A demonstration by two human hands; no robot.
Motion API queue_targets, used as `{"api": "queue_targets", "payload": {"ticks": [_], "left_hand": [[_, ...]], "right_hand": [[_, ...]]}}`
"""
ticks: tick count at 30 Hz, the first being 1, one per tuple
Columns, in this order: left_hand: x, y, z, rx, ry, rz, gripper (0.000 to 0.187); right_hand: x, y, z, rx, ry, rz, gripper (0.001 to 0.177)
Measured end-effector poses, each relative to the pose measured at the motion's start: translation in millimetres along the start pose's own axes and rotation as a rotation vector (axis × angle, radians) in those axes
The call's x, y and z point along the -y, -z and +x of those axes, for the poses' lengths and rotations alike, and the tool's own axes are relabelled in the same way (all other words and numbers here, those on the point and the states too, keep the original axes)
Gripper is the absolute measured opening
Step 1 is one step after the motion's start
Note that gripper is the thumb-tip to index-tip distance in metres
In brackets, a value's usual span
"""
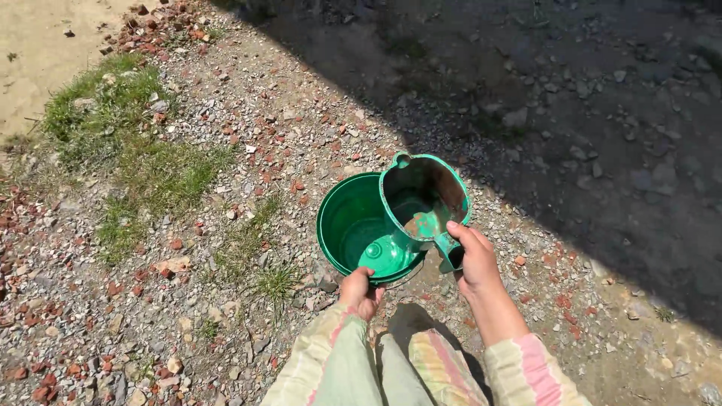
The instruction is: Watering potted plants and refilling a bucket with water from a large tub using a mug
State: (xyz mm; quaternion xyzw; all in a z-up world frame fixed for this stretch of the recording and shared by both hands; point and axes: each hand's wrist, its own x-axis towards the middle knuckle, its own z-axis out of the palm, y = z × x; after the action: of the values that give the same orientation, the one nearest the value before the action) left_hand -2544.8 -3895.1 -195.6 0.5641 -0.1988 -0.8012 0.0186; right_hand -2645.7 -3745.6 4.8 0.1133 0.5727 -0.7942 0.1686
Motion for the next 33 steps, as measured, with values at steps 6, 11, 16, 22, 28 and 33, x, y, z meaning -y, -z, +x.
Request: {"api": "queue_targets", "payload": {"ticks": [6,11,16,22,28,33], "left_hand": [[-119,-120,118,0.007,-0.056,-0.002,0.042],[-222,-215,196,-0.069,-0.020,-0.109,0.011],[-317,-305,255,-0.044,-0.054,-0.117,0.015],[-422,-425,333,-0.137,-0.006,-0.218,0.017],[-531,-580,453,-0.206,0.023,-0.335,0.034],[-632,-722,480,-0.042,0.017,-0.385,0.026]], "right_hand": [[27,-89,174,0.030,-0.030,0.045,0.024],[39,-155,355,0.087,-0.171,0.024,0.015],[89,-231,480,0.109,-0.098,-0.032,0.014],[105,-303,640,0.099,-0.097,-0.144,0.015],[149,-393,819,0.089,-0.137,-0.082,0.017],[258,-480,925,-0.084,-0.333,-0.223,0.034]]}}
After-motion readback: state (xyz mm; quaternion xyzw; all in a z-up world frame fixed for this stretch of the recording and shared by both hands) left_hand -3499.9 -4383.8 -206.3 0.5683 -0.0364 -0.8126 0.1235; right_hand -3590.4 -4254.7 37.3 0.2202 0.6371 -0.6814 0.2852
